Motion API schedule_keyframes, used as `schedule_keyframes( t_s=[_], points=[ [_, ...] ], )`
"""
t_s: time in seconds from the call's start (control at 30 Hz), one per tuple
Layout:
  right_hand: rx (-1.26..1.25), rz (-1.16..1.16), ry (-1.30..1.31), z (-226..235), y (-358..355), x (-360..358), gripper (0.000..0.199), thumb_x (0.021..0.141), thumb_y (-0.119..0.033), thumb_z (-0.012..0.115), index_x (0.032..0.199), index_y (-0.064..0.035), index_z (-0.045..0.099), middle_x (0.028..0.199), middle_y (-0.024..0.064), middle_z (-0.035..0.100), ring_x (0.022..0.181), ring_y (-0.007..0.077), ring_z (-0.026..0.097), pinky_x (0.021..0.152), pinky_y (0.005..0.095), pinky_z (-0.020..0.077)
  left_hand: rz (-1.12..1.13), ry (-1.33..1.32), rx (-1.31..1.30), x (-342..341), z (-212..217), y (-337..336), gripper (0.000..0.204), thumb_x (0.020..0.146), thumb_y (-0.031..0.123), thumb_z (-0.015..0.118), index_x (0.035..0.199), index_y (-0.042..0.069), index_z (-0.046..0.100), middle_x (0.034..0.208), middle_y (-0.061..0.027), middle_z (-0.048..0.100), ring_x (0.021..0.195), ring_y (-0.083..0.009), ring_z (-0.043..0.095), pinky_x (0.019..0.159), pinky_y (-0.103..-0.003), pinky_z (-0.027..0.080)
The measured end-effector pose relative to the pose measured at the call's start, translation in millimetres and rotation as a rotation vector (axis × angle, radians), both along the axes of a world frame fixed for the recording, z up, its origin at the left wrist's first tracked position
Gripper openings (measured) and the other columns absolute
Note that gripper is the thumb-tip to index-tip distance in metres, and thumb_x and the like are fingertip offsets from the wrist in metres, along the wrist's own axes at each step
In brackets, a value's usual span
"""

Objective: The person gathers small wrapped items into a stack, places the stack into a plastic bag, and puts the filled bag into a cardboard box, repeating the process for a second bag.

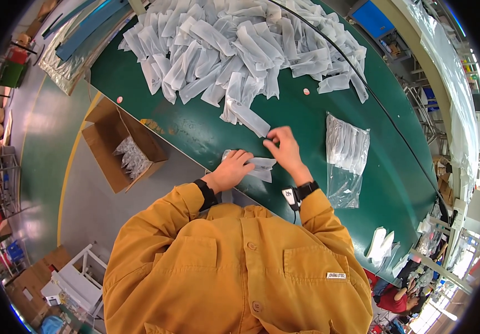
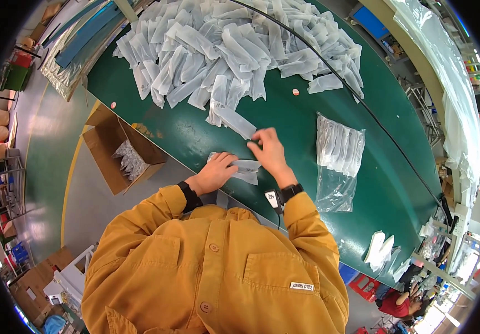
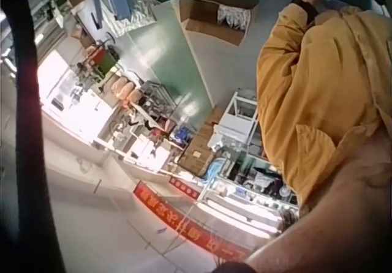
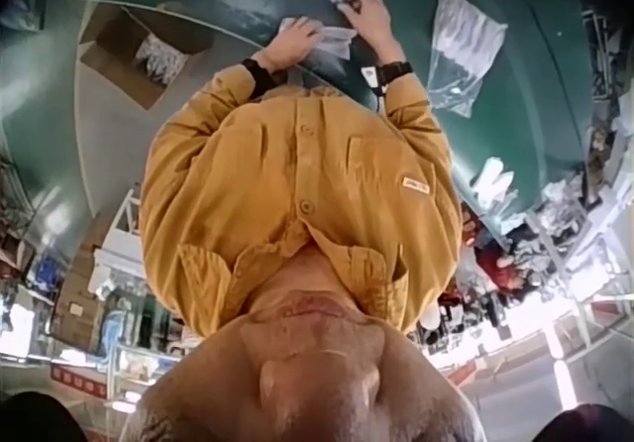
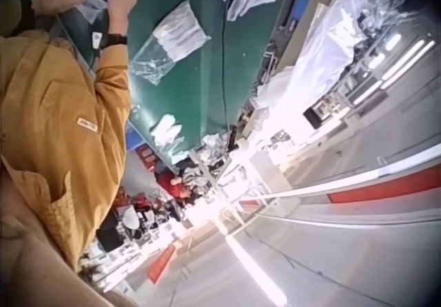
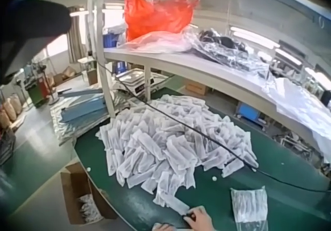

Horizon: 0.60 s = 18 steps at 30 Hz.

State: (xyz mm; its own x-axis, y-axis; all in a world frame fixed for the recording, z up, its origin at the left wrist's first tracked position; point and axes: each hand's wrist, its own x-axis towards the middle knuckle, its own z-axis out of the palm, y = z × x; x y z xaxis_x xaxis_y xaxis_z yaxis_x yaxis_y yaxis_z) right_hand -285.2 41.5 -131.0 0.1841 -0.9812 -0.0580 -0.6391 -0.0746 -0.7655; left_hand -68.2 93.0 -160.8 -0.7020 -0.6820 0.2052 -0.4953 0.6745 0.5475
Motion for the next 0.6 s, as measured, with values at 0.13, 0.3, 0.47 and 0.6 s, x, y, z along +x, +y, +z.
schedule_keyframes(
  t_s=[0.13, 0.3, 0.47, 0.6],
  points=[
    [-0.167, 0.019, 0.316, -26, -32, 15, 0.015, 0.081, -0.011, 0.068, 0.09, -0.0036, 0.059, 0.1, 0.0126, 0.057, 0.08, 0.0347, 0.061, 0.071, 0.0395, 0.0515, -0.012, 0.03, 0.072, -1, -5, 3, 0.033, 0.074, 0.006, 0.065, 0.105, 0.005, 0.056, 0.116, -0.0137, 0.052, 0.11, -0.0327, 0.05, 0.096, -0.046, 0.041],
    [-0.255, -0.029, 0.019, 13, -29, 1, 0.011, 0.084, -0.011, 0.064, 0.086, -0.0006, 0.06, 0.096, 0.0117, 0.059, 0.08, 0.0341, 0.061, 0.071, 0.0386, 0.0507, 0.134, 0.18, 0.124, -2, -2, 11, 0.049, 0.07, 0.004, 0.07, 0.116, 0.007, 0.055, 0.112, -0.0121, 0.052, 0.105, -0.0315, 0.05, 0.091, -0.042, 0.043],
    [-0.074, -0.008, -0.192, 57, -26, -5, 0.015, 0.085, -0.015, 0.062, 0.087, -0.0007, 0.063, 0.095, 0.0105, 0.06, 0.082, 0.0321, 0.061, 0.071, 0.0387, 0.0502, 0.051, 0.057, 0.132, -1, -5, 11, 0.055, 0.068, 0.005, 0.072, 0.121, 0.008, 0.055, 0.109, -0.0107, 0.051, 0.104, -0.031, 0.05, 0.09, -0.042, 0.043],
    [0.023, 0.026, 0.027, 21, -21, 12, 0.018, 0.085, -0.02, 0.065, 0.091, -0.0027, 0.065, 0.096, 0.0103, 0.061, 0.085, 0.0305, 0.062, 0.073, 0.038, 0.0504, -0.014, 0.033, 0.112, -6, -7, 14, 0.055, 0.066, 0.004, 0.074, 0.118, 0.008, 0.057, 0.107, -0.0097, 0.051, 0.103, -0.0306, 0.05, 0.09, -0.042, 0.043]
  ],
)
